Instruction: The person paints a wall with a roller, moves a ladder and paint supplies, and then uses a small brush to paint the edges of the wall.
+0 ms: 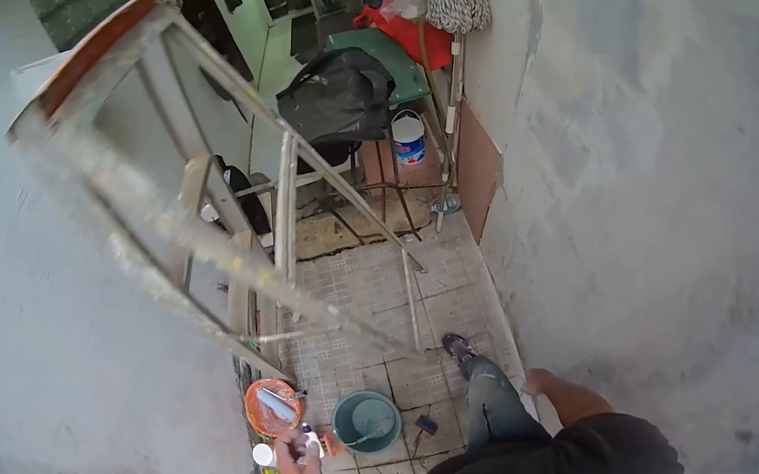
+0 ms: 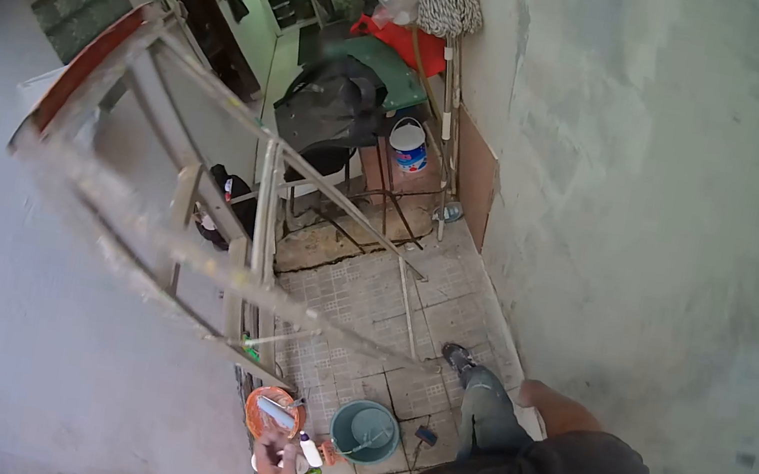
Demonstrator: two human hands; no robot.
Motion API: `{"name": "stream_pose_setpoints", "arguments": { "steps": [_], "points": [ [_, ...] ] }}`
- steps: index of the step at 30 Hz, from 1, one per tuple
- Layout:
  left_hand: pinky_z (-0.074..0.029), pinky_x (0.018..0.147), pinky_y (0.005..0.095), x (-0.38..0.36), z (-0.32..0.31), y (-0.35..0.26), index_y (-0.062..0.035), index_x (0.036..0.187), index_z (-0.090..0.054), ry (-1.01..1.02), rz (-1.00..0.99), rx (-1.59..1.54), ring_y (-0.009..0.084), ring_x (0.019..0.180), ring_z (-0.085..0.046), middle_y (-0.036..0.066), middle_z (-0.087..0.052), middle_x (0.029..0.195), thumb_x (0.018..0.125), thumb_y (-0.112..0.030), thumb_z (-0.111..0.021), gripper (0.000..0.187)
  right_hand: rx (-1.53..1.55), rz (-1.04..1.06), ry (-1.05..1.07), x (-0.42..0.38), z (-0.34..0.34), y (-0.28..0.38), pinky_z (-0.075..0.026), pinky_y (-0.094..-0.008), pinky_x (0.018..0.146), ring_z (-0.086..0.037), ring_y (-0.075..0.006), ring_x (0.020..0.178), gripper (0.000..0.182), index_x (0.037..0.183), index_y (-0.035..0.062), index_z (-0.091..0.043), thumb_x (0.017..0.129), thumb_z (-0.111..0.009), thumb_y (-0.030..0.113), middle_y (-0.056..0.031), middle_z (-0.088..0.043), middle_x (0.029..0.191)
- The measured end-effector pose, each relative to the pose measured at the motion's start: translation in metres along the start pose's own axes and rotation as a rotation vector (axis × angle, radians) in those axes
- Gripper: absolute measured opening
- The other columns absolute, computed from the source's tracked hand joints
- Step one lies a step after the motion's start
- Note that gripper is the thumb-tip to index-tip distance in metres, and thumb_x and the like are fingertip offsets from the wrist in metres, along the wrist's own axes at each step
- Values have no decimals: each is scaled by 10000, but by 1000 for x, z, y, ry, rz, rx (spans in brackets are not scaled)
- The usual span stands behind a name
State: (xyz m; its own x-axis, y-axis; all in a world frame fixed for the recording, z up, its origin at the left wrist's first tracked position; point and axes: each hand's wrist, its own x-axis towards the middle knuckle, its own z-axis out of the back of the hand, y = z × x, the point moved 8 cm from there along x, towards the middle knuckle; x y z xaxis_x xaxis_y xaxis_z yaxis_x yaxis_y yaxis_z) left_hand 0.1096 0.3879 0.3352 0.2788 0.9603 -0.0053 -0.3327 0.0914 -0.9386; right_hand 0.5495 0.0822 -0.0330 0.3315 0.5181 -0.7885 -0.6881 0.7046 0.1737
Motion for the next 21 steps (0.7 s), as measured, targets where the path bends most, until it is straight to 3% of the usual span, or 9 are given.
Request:
{"name": "stream_pose_setpoints", "arguments": {
  "steps": [2,4,6,8,10,13,15,18,21],
  "points": [
    [-401,869,322,42,-20,-47,2,1156,-459,-130,-139,-1,203,970,-522,104,-540,1063,806,-86,-605,389,-105,208,42,43,40,31,-476,-442,771,-611,-389,894,505,949,-39,-656,730,-576,409,-254,-627,956],
    [-394,870,319,79,-29,-104,8,1232,-424,-378,-275,143,219,1107,-492,153,-509,1199,860,-110,-565,415,-1,128,8,75,90,40,-474,-451,750,-621,-361,857,365,856,-11,-669,736,-568,318,-225,-642,880],
    [-363,939,362,111,-34,-155,20,1268,-380,-561,-308,154,265,1162,-465,162,-472,1266,847,-297,-619,578,4,221,3,87,161,65,-469,-458,754,-619,-369,874,394,878,-28,-655,737,-566,329,-245,-632,909],
    [-316,970,424,137,-47,-206,8,1315,-336,-676,-337,221,286,1192,-434,170,-442,1290,787,-626,-561,855,5,239,-46,185,168,50,-475,-476,755,-606,-390,873,449,969,-17,-613,766,-554,380,-237,-626,908],
    [-327,975,421,152,-46,-216,19,1328,-318,-747,-376,276,308,1207,-416,185,-421,1304,809,-562,-585,823,133,285,-239,185,244,65,-470,-469,784,-588,-382,933,437,1064,9,-563,795,-545,353,-249,-598,1017],
    [-340,990,425,177,-57,-214,36,1318,-322,-679,-370,223,324,1165,-457,207,-458,1264,838,-449,-611,741,137,309,-273,225,301,70,-477,-442,781,-596,-365,929,382,1020,27,-596,769,-602,315,-233,-610,992],
    [-345,988,423,186,-64,-205,48,1275,-370,-638,-326,147,327,1117,-497,208,-508,1212,847,-409,-619,674,426,254,-381,217,335,63,-479,-432,771,-603,-361,903,330,987,23,-607,752,-621,255,-221,-623,953],
    [-347,956,423,191,-71,-198,60,1206,-426,-545,-269,276,301,1110,-485,192,-517,1204,849,-306,-603,541,300,396,-318,189,351,73,-477,-426,776,-606,-366,889,299,971,20,-606,747,-624,217,-219,-631,932],
    [-333,964,421,190,-77,-200,61,1210,-421,-518,-214,189,286,1133,-461,189,-488,1239,829,-260,-601,530,232,258,-250,222,292,34,-477,-422,786,-609,-365,897,312,982,19,-610,762,-613,240,-223,-634,939]
  ]
}}
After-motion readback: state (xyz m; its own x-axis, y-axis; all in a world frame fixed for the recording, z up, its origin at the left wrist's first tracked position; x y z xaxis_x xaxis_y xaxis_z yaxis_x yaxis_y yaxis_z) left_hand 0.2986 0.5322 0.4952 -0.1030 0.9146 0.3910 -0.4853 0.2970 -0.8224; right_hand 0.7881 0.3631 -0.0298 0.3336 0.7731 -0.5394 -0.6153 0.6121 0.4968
